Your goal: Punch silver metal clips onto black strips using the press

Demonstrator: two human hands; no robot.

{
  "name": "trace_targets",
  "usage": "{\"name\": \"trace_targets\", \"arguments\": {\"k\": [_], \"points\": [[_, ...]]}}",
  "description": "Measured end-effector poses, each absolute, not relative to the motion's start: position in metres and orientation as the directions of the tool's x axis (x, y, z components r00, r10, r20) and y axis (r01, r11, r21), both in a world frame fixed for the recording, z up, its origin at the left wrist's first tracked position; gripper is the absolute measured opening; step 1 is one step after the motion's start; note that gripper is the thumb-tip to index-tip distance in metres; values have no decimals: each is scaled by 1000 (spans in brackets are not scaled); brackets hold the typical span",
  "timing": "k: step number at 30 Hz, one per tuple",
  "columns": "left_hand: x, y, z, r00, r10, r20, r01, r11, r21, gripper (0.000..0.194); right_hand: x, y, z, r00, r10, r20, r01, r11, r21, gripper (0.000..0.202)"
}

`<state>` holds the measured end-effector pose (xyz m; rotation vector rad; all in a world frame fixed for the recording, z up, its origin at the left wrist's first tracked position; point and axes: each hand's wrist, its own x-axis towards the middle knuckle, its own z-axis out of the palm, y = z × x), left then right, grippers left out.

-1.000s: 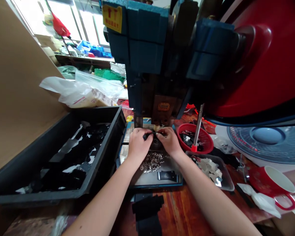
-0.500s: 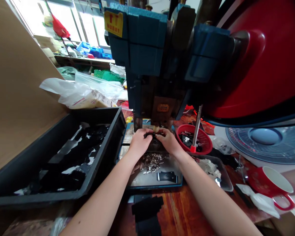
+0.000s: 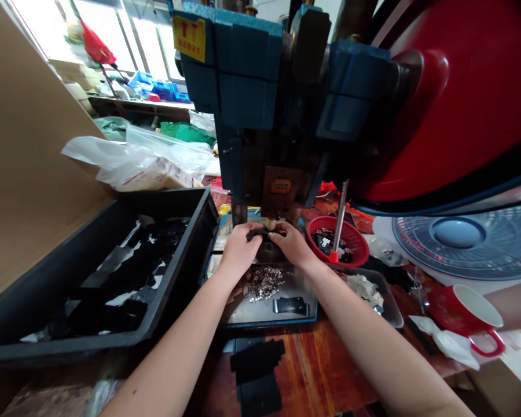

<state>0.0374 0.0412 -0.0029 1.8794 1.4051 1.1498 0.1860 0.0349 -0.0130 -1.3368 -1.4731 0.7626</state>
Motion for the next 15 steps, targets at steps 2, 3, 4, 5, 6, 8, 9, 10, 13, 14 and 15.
{"name": "trace_targets", "arguments": {"k": [2,3,4,5,6,8,9,10,13,14,15], "points": [[30,34,2,62,941,332,503,-317,804,27,187,33,-13,89,963,253,371,204,-906,23],[24,27,4,45,938,344,509,-318,800,28,189,30,-12,107,960,257,373,201,-906,24],[16,19,6,36,934,354,519,-320,793,28,191,26,-12,130,956,264,379,199,-904,26],[9,10,8,33,926,377,544,-333,770,27,195,20,-11,149,949,279,393,202,-897,28],[0,0,8,43,919,392,580,-343,739,25,200,12,-10,155,942,297,416,211,-885,28],[-14,-20,7,100,919,382,674,-345,654,20,212,-6,-7,114,929,351,495,253,-831,25],[-20,-28,5,142,923,358,720,-344,602,19,219,-16,-6,63,930,362,540,273,-796,20],[-24,-35,2,181,927,328,764,-342,547,19,226,-26,-6,23,932,363,585,282,-761,18],[-27,-45,-7,261,934,243,848,-343,405,23,245,-50,-9,-40,947,319,680,260,-686,16],[-26,-45,-10,273,934,229,864,-343,369,25,251,-56,-10,-44,952,302,708,243,-663,17],[-24,-45,-11,281,934,220,876,-343,339,27,256,-60,-11,-44,957,286,738,224,-637,17]]}}
